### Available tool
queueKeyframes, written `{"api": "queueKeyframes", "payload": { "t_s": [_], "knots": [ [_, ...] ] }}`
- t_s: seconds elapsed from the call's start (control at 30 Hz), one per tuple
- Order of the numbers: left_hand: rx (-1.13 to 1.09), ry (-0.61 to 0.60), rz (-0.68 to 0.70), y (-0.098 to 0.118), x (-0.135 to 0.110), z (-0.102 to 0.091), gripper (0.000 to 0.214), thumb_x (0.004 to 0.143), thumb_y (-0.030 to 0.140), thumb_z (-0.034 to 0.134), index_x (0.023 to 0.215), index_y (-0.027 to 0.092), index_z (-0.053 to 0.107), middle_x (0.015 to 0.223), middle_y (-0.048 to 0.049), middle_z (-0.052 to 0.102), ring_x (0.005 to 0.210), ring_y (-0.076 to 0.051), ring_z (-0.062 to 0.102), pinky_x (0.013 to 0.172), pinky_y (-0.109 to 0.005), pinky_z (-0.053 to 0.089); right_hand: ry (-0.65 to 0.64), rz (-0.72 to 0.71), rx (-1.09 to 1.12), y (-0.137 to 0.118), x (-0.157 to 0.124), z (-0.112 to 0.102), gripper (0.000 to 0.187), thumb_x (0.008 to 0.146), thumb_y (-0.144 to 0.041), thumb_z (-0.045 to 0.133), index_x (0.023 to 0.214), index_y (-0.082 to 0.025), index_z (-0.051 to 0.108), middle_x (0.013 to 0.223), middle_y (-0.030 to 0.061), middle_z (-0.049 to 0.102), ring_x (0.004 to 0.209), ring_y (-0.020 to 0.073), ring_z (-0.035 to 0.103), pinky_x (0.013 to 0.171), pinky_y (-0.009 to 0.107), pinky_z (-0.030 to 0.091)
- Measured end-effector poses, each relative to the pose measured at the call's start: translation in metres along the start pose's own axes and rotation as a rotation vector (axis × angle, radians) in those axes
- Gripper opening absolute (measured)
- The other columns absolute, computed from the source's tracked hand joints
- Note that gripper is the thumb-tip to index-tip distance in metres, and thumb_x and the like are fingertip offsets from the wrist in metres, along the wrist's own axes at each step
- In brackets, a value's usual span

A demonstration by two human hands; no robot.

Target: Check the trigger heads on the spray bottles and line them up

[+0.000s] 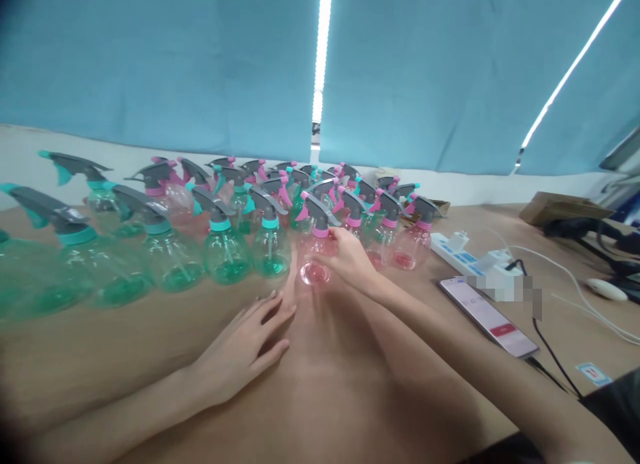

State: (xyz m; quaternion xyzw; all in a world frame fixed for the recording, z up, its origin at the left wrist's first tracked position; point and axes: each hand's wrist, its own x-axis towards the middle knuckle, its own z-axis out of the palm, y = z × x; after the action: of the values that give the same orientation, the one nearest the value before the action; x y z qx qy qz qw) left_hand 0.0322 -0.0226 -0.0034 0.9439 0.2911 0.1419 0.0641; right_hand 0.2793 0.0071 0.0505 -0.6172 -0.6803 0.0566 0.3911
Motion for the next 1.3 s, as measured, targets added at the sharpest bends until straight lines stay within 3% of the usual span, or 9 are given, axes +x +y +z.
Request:
{"api": "queueKeyframes", "payload": {
  "t_s": [0.3, 0.63, 0.77, 0.93, 1.0, 1.13, 1.3],
  "knots": [
    [-0.007, -0.044, -0.019, 0.001, 0.0, -0.002, 0.045, 0.095, 0.032, 0.051, 0.138, 0.019, 0.049, 0.144, -0.0161, 0.044, 0.133, -0.034, 0.038, 0.105, -0.053, 0.035, 0.004, 0.011, 0.031, 0.0, 0.022, 0.01, 0.044, 0.071, -0.028, 0.077, 0.11, -0.013, 0.061, 0.111, 0.0136, 0.068, 0.101, 0.0261, 0.065, 0.089, 0.038, 0.05],
    [0.001, -0.043, -0.013, 0.0, 0.0, -0.001, 0.045, 0.094, 0.032, 0.05, 0.137, 0.019, 0.049, 0.144, -0.0162, 0.044, 0.133, -0.035, 0.038, 0.103, -0.055, 0.037, 0.02, 0.021, 0.066, 0.006, 0.022, 0.013, 0.057, 0.07, -0.033, 0.078, 0.12, -0.012, 0.058, 0.12, 0.0173, 0.065, 0.111, 0.03, 0.062, 0.095, 0.045, 0.049],
    [0.012, -0.041, -0.013, 0.0, 0.0, 0.0, 0.044, 0.095, 0.032, 0.05, 0.137, 0.02, 0.049, 0.144, -0.0152, 0.044, 0.134, -0.034, 0.038, 0.104, -0.054, 0.036, 0.035, 0.037, 0.071, 0.003, 0.006, -0.003, 0.055, 0.077, -0.038, 0.072, 0.123, -0.014, 0.057, 0.126, 0.0155, 0.063, 0.112, 0.0282, 0.062, 0.092, 0.043, 0.052],
    [0.027, -0.036, -0.001, -0.002, 0.0, -0.001, 0.043, 0.095, 0.033, 0.05, 0.137, 0.021, 0.048, 0.143, -0.014, 0.045, 0.133, -0.033, 0.039, 0.105, -0.054, 0.036, 0.108, 0.123, 0.022, 0.013, -0.016, -0.038, 0.03, 0.083, -0.041, 0.063, 0.101, -0.017, 0.067, 0.099, 0.0088, 0.073, 0.078, 0.0225, 0.069, 0.065, 0.036, 0.056],
    [0.027, -0.034, 0.007, -0.001, 0.001, -0.001, 0.043, 0.096, 0.034, 0.049, 0.137, 0.021, 0.047, 0.144, -0.0141, 0.044, 0.133, -0.032, 0.039, 0.105, -0.054, 0.036, 0.167, 0.173, -0.043, 0.021, -0.019, -0.048, 0.03, 0.082, -0.042, 0.063, 0.098, -0.017, 0.068, 0.099, 0.0094, 0.073, 0.079, 0.0254, 0.069, 0.069, 0.04, 0.054],
    [-0.008, -0.01, 0.02, -0.001, 0.004, -0.001, 0.041, 0.097, 0.034, 0.047, 0.135, 0.02, 0.048, 0.143, -0.0138, 0.045, 0.131, -0.032, 0.041, 0.104, -0.053, 0.037, 0.217, 0.247, -0.14, 0.036, -0.012, -0.052, 0.042, 0.081, -0.046, 0.064, 0.11, -0.015, 0.066, 0.112, 0.0125, 0.07, 0.091, 0.0304, 0.068, 0.08, 0.045, 0.05],
    [-0.106, 0.03, 0.018, -0.003, 0.008, 0.001, 0.035, 0.1, 0.037, 0.041, 0.132, 0.025, 0.049, 0.139, -0.0087, 0.047, 0.129, -0.028, 0.043, 0.104, -0.048, 0.039, 0.231, 0.305, -0.18, 0.043, 0.005, -0.037, 0.063, 0.077, -0.06, 0.061, 0.119, -0.014, 0.063, 0.115, 0.0144, 0.069, 0.099, 0.0338, 0.065, 0.083, 0.046, 0.048]
  ]
}}
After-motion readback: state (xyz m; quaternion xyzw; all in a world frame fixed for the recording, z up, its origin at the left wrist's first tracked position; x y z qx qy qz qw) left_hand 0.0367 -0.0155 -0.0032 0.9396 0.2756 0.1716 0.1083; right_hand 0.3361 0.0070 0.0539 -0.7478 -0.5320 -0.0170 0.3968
